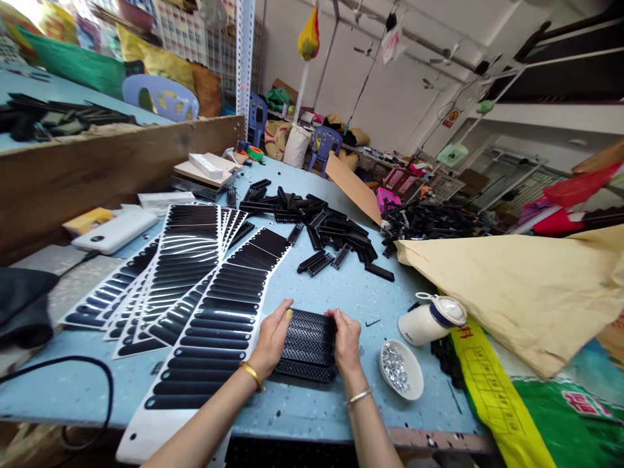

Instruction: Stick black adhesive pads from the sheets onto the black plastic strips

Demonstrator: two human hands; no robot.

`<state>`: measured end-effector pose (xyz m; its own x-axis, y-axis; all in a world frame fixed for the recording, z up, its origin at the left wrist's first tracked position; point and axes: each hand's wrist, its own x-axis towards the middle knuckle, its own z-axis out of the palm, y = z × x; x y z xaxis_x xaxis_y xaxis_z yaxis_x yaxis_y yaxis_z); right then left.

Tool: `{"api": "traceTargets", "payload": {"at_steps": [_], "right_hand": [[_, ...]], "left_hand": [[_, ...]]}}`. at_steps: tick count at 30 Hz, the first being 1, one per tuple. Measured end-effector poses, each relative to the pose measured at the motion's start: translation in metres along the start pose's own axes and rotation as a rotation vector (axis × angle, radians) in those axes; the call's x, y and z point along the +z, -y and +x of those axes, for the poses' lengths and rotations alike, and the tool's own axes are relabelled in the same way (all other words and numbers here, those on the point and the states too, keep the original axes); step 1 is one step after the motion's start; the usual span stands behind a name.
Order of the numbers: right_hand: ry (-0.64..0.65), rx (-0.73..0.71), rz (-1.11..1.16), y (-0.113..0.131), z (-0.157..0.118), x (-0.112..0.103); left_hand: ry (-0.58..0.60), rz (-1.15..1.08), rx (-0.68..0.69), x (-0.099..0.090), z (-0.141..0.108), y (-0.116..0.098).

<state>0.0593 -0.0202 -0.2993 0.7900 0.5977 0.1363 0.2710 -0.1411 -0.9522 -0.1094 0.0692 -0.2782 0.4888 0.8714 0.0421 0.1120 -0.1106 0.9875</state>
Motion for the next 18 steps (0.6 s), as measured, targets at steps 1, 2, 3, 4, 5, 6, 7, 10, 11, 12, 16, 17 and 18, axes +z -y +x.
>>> {"api": "traceTargets", "payload": {"at_steps": [1, 2, 3, 4, 5, 6, 7, 10, 11, 12, 16, 17, 18], "right_hand": [[0.003, -0.008, -0.007, 0.001, -0.003, 0.000], [0.001, -0.016, -0.015, 0.003, -0.005, 0.000], [-0.004, -0.025, -0.024, 0.004, -0.006, 0.000], [-0.009, -0.035, -0.033, 0.006, -0.006, -0.001], [-0.012, -0.047, -0.044, 0.009, -0.006, -0.003], [-0.017, -0.061, -0.056, 0.012, -0.005, -0.005], [-0.024, -0.078, -0.067, 0.016, -0.005, -0.009], [-0.050, -0.150, -0.086, 0.035, -0.014, -0.017], [-0.042, -0.183, -0.082, 0.043, -0.023, -0.017], [-0.001, -0.239, -0.081, 0.051, -0.036, -0.014], [0.430, -0.731, -0.092, 0.078, -0.111, 0.025], [0.521, -0.809, -0.111, 0.081, -0.130, 0.039], [0.598, -0.843, -0.172, 0.082, -0.147, 0.053]], "left_hand": [[0.001, 0.002, -0.001, 0.001, 0.000, 0.000], [0.003, 0.004, -0.001, 0.003, 0.000, -0.001], [0.004, 0.008, 0.000, 0.004, 0.000, -0.001], [0.005, 0.014, 0.002, 0.005, 0.000, -0.002], [0.004, 0.024, 0.004, 0.006, 0.000, -0.005], [0.002, 0.037, 0.007, 0.004, 0.000, -0.008], [-0.003, 0.054, 0.014, 0.000, -0.001, -0.012], [-0.015, 0.124, 0.048, -0.031, -0.015, -0.031], [-0.014, 0.148, 0.059, -0.047, -0.024, -0.038], [-0.015, 0.175, 0.065, -0.067, -0.035, -0.045], [-0.119, 0.398, 0.022, -0.149, -0.091, -0.052], [-0.190, 0.493, 0.004, -0.166, -0.106, -0.047], [-0.260, 0.580, -0.013, -0.180, -0.120, -0.040]]}}
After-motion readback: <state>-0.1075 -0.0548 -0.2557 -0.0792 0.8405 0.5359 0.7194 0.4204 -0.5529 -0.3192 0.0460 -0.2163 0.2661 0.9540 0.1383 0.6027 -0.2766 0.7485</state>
